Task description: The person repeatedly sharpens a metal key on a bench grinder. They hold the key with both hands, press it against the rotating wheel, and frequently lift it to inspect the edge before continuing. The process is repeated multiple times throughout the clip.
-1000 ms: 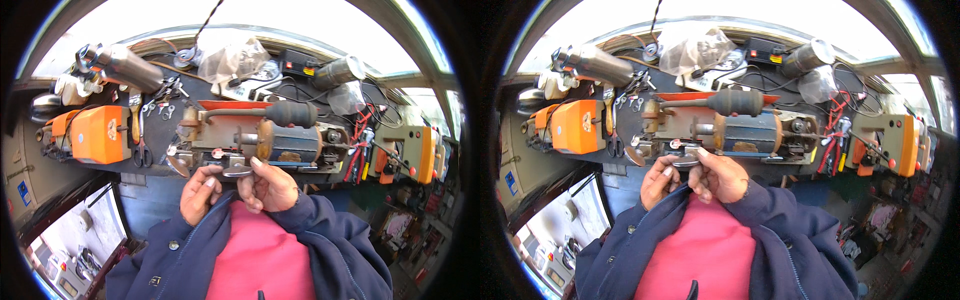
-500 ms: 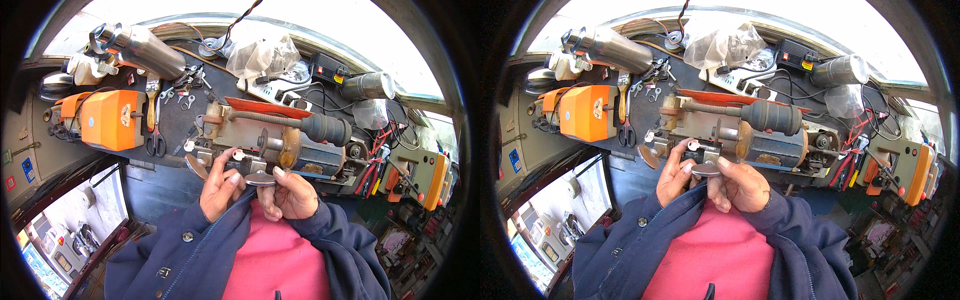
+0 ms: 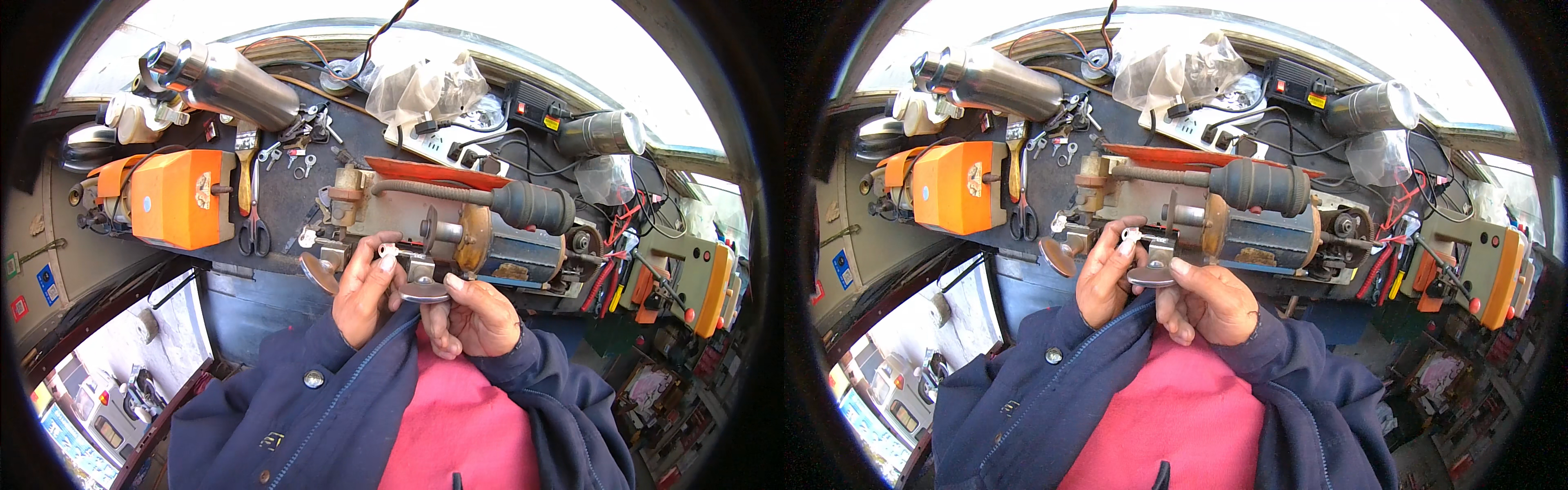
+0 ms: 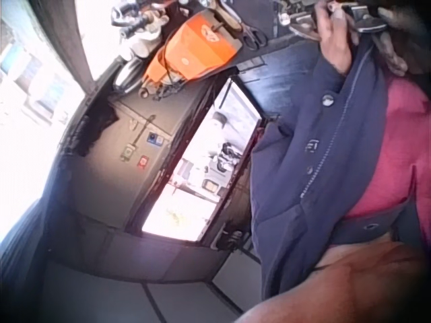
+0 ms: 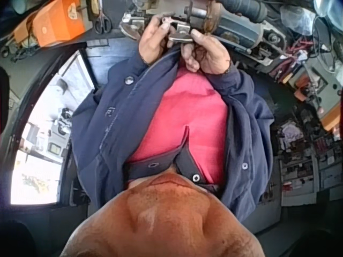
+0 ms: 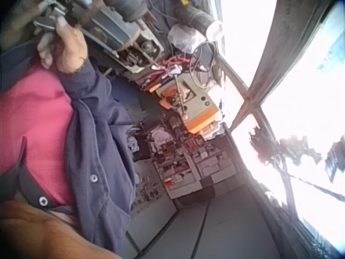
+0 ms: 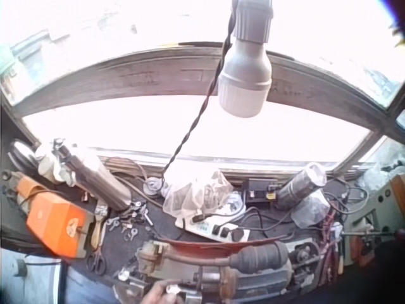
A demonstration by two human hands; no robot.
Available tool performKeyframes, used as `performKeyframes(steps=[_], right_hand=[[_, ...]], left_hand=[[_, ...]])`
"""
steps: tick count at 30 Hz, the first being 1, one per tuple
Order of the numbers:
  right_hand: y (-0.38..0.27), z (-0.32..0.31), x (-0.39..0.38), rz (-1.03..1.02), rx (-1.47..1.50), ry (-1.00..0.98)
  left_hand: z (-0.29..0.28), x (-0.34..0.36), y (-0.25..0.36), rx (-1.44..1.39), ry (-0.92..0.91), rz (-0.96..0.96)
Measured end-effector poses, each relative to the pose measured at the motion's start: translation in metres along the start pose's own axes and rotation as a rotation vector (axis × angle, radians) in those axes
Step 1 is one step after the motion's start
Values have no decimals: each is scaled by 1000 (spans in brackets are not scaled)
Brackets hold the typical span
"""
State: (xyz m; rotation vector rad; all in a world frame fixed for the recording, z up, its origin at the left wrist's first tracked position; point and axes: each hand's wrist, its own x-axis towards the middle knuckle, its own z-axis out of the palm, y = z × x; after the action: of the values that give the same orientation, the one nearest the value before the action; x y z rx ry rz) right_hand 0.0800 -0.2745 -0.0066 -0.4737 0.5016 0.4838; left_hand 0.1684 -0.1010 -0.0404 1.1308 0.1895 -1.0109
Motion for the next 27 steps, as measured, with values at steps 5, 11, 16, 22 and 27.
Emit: performKeyframes(steps=[5, 11, 16, 22, 27], right_hand=[[1, 0, 0, -11, 5, 2], [2, 1, 1, -28, 15, -3], [3, 1, 3, -38, 18, -7], [3, 0, 3, -39, 36, -2], [5, -1, 4, -33, 68, 2]], left_hand=[[-1, 2, 1, 11, -7, -10], [-3, 5, 3, 12, -9, -42], [-3, 6, 3, 3, -7, -56], [-3, 7, 3, -8, -2, -58], [-2, 8, 3, 0, 6, -48]])
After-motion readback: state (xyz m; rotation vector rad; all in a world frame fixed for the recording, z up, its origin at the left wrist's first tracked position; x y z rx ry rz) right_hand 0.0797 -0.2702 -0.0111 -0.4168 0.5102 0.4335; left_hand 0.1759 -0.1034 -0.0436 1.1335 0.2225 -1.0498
